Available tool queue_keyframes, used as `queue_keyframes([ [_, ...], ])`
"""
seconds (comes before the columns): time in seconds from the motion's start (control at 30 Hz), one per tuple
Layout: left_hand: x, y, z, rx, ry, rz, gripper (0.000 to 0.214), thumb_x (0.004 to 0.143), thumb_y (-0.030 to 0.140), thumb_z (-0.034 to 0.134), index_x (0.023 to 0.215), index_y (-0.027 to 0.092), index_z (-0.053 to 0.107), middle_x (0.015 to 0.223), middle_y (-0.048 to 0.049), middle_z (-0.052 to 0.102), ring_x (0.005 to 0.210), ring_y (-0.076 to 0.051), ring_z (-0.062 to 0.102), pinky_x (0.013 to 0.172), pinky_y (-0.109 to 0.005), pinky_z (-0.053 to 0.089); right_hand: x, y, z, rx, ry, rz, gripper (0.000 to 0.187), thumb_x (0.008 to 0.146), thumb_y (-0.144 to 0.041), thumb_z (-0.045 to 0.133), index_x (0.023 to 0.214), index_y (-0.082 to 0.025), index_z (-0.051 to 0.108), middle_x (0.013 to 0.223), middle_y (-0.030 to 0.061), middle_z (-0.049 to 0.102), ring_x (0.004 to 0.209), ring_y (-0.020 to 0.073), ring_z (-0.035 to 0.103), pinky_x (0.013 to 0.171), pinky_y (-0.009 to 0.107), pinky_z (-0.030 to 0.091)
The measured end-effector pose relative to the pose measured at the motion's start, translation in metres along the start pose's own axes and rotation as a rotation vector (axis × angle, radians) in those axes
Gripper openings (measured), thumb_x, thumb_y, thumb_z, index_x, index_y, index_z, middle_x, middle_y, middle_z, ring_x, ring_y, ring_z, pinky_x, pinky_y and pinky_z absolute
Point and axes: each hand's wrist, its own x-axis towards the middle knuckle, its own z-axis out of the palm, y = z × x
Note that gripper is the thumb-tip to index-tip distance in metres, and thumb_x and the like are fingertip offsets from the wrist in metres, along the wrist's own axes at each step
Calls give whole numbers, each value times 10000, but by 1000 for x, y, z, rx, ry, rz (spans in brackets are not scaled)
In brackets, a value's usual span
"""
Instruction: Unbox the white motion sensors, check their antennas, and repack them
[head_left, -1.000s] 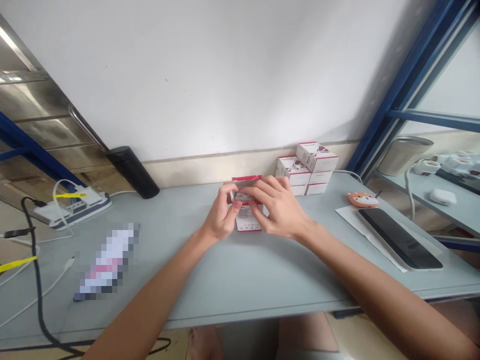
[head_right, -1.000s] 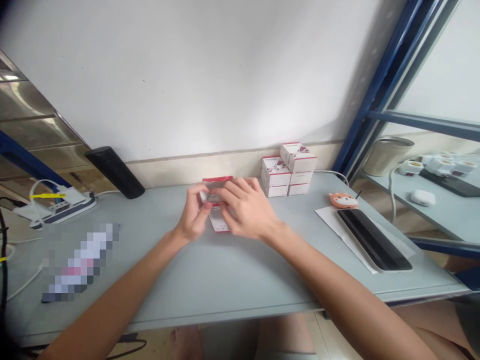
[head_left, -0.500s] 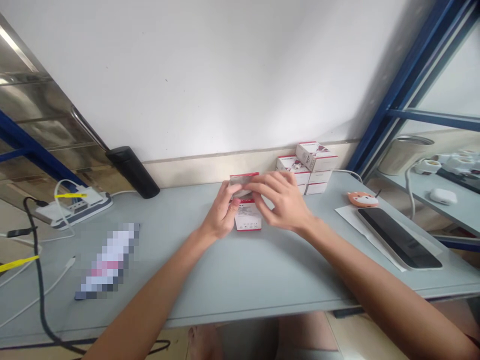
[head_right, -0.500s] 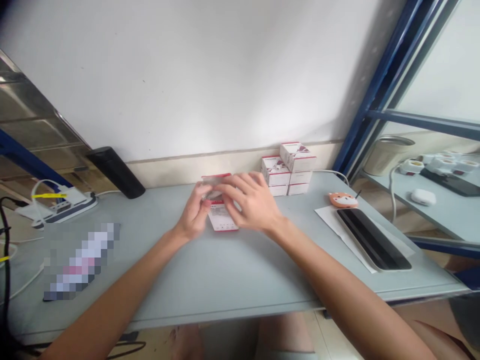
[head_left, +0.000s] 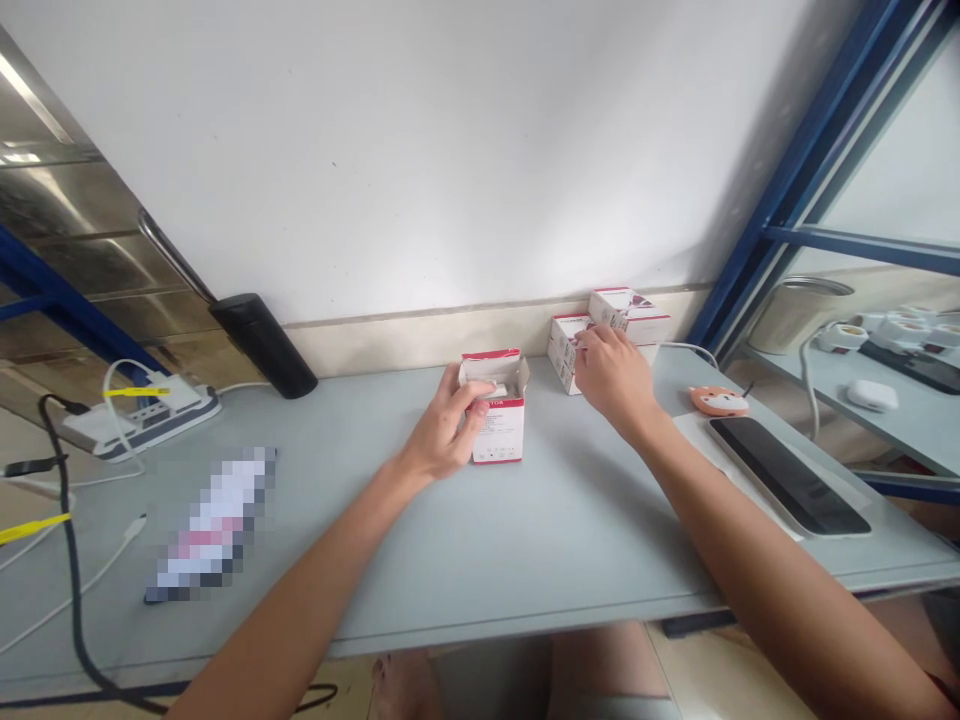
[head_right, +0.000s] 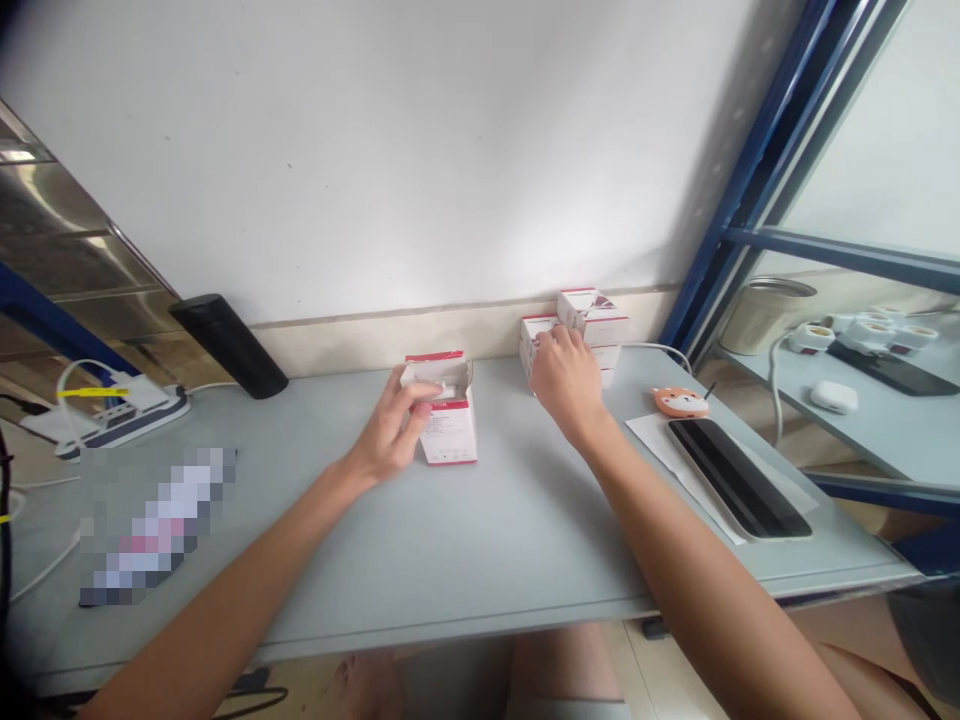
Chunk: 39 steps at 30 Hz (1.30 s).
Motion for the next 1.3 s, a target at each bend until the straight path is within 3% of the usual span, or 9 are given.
queue_keyframes([
  [0.2, 0, 1, 1, 4, -2, 10, 224, 1092, 301, 426, 1194, 251, 619, 1151, -99, 534, 976, -226, 559, 831, -391, 548, 2, 17, 6, 136, 7, 44, 226, 966, -164, 515, 999, -151, 738, 1119, 214, 660, 858, 333, 677, 634, 467, 533],
  [0.37, -1, 3, 2, 1, -4, 22, 222, 1093, 290, 442, 1178, 252, 644, 1178, -94, 519, 878, -183, 546, 762, -348, 545, 10, 14, -6, 316, 85, 43, 147, 961, -183, 595, 970, -199, 741, 1063, 126, 675, 772, 240, 672, 661, 420, 567],
  [0.47, -1, 6, 1, 30, -20, -19, 228, 1095, 288, 439, 1187, 254, 645, 1178, -86, 520, 884, -173, 553, 774, -335, 547, 9, -13, -28, 446, 287, -92, 169, 993, -230, 622, 1131, -265, 713, 1156, 90, 675, 838, 213, 689, 765, 417, 602],
  [0.53, -2, 6, 1, 59, -32, -50, 238, 1098, 295, 433, 1199, 254, 645, 1158, -81, 524, 891, -175, 554, 783, -335, 553, 3, -35, -43, 516, 541, -251, 205, 960, -206, 684, 1144, -296, 687, 1095, 78, 693, 875, 235, 701, 765, 421, 594],
  [0.6, -2, 6, 2, 68, -28, -62, 252, 1100, 297, 426, 1216, 249, 644, 1166, -86, 527, 900, -180, 557, 784, -340, 560, -7, -56, -52, 538, 637, -392, 297, 922, -183, 737, 1176, -319, 664, 1023, 58, 717, 882, 245, 716, 754, 416, 588],
  [0.73, -2, 5, 3, 56, -27, -42, 289, 1103, 264, 388, 1233, 245, 645, 1183, -102, 558, 1069, -231, 566, 875, -379, 567, -21, -78, -47, 548, 385, -617, 300, 938, -157, 719, 1195, -296, 650, 1000, 36, 766, 815, 208, 709, 680, 378, 547],
  [0.9, 0, 6, 2, 51, -31, -59, 279, 1109, 287, 386, 1222, 241, 636, 1179, -97, 551, 1089, -231, 550, 933, -383, 549, -21, -76, -33, 597, 273, -469, 133, 953, -158, 712, 1040, -256, 688, 998, 45, 780, 835, 218, 652, 739, 400, 515],
  [1.13, -1, 8, 1, 30, -36, -91, 300, 1116, 335, 381, 1229, 243, 644, 1179, -96, 536, 1056, -224, 544, 916, -381, 540, -19, -79, -40, 657, 181, -331, 129, 989, -188, 662, 907, -266, 725, 1006, 30, 788, 889, 237, 625, 833, 441, 509],
  [1.3, 0, 9, 2, 30, -41, -79, 333, 1119, 320, 350, 1256, 246, 644, 1132, -96, 609, 1150, -258, 503, 957, -411, 526, -18, -76, -40, 580, 106, -349, 111, 995, -251, 668, 920, -262, 748, 1111, 33, 783, 944, 255, 600, 869, 455, 495],
])
